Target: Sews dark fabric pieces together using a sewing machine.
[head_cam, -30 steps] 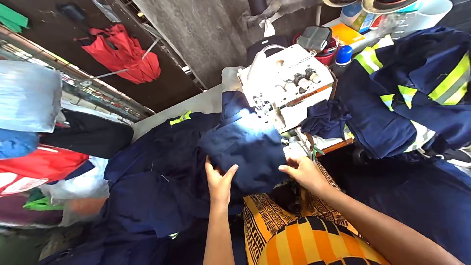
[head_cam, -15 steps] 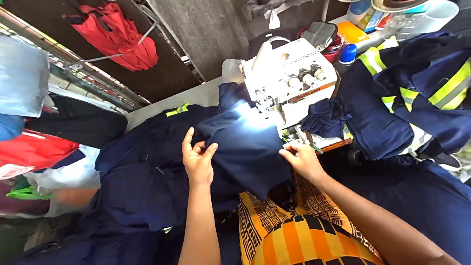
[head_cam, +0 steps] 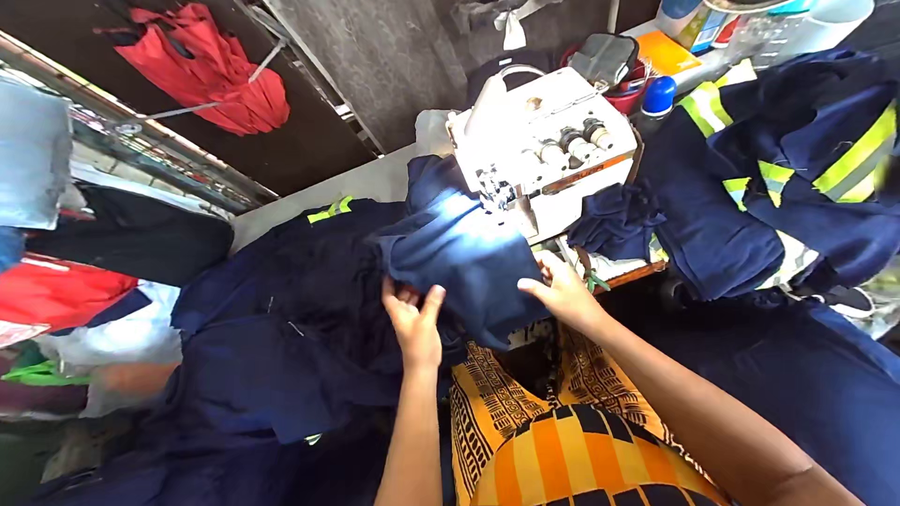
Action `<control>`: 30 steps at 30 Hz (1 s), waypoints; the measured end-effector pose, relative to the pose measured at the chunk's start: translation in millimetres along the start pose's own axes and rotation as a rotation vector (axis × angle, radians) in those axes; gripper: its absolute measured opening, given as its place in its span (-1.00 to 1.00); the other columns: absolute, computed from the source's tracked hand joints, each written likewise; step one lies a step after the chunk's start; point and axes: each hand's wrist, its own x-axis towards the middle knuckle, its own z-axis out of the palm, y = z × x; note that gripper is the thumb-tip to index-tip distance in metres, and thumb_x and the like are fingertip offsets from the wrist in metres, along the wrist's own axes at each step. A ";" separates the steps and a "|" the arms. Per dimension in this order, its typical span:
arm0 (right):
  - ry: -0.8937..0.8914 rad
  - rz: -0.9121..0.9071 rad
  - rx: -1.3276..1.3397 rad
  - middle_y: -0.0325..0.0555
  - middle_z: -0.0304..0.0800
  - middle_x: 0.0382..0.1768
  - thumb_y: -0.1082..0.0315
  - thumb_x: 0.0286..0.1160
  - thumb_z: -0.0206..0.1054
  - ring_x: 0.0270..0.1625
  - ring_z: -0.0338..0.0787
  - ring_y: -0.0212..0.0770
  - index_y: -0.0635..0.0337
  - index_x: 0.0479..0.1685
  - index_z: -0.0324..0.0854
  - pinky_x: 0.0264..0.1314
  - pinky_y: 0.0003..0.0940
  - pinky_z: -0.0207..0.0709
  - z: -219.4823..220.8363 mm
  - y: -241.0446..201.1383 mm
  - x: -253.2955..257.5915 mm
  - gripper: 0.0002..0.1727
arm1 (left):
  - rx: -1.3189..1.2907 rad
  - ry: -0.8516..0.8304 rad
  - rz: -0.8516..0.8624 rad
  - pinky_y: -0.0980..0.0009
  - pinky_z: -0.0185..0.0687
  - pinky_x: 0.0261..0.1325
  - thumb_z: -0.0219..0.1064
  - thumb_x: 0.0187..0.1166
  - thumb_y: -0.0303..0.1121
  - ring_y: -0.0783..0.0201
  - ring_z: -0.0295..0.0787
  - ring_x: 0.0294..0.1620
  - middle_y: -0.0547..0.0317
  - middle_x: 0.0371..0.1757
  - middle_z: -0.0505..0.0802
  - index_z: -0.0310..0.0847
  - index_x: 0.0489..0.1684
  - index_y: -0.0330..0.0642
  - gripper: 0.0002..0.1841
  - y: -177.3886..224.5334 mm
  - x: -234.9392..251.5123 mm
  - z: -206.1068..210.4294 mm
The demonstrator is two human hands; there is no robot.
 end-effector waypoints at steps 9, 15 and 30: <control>0.008 0.134 0.260 -0.22 0.87 -0.33 0.41 0.52 0.40 -0.32 0.85 -0.40 0.25 -0.17 0.73 -0.25 -0.47 0.78 -11.9 22.0 -88.1 -0.91 | 0.220 -0.139 -0.009 0.40 0.73 0.25 0.71 0.15 -0.45 0.38 0.74 0.25 0.01 0.42 0.65 -0.34 0.87 -0.16 0.28 10.8 -15.3 -12.8; -0.049 0.094 0.214 -0.17 0.85 -0.14 0.43 0.62 0.27 -0.19 0.84 -0.41 0.29 -0.14 0.82 -0.05 -0.49 0.79 -28.7 25.2 -89.2 -0.80 | 0.065 -0.091 0.005 0.40 0.69 0.33 0.58 0.31 -0.59 0.40 0.72 0.28 0.09 0.38 0.68 0.05 0.75 -0.23 -0.06 10.5 -14.6 5.0; 0.103 -0.148 0.236 -0.26 0.76 -0.35 0.55 0.43 0.40 -0.37 0.77 -0.45 0.23 -0.20 0.56 -0.28 -0.52 0.73 -5.9 9.6 -73.3 -0.88 | 0.126 -0.253 0.465 0.52 0.71 0.04 0.28 0.53 -0.61 0.51 0.78 -0.09 0.26 0.03 0.84 -0.01 0.85 -0.21 -0.20 47.7 59.9 -21.6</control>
